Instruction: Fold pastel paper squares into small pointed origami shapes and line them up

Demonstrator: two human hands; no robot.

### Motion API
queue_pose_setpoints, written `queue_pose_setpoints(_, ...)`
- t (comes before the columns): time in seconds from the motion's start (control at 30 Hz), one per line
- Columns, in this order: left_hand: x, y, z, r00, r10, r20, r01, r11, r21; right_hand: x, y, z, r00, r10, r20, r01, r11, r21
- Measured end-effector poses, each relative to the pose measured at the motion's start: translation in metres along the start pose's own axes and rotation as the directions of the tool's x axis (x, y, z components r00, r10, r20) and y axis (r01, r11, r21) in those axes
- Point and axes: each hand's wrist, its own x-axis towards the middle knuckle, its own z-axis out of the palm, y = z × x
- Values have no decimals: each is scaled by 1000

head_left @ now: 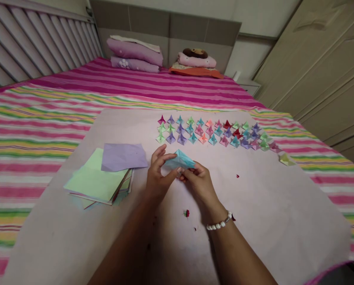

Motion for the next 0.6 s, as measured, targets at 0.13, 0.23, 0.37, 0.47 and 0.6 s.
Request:
queue_pose_setpoints(0.13, 3, 0, -3, 996, -92, 12, 93, 991, -93, -2, -1, 1, 999, 1, 39, 1, 998, -62)
queue_pose_setpoints(0.23, 5, 6, -4, 967, -248, 60, 255, 940, -228, -2, -2, -1, 998, 13, 60, -8, 996, -84)
queue_pose_setpoints(0.37, 5, 13, -6, 877, -438, 198, 479, 831, -283, -2, -2, -3, 996, 38, 79, -33, 998, -62)
queue_pose_setpoints(0.47, 5, 16, -6, 849, -492, 192, 527, 810, -256, -2, -3, -3, 995, 57, 87, -54, 998, -34)
queue_pose_setpoints(0.6, 4, 18, -5, 837, -515, 183, 546, 806, -229, -3, -4, -1, 994, 77, 83, -80, 996, 32)
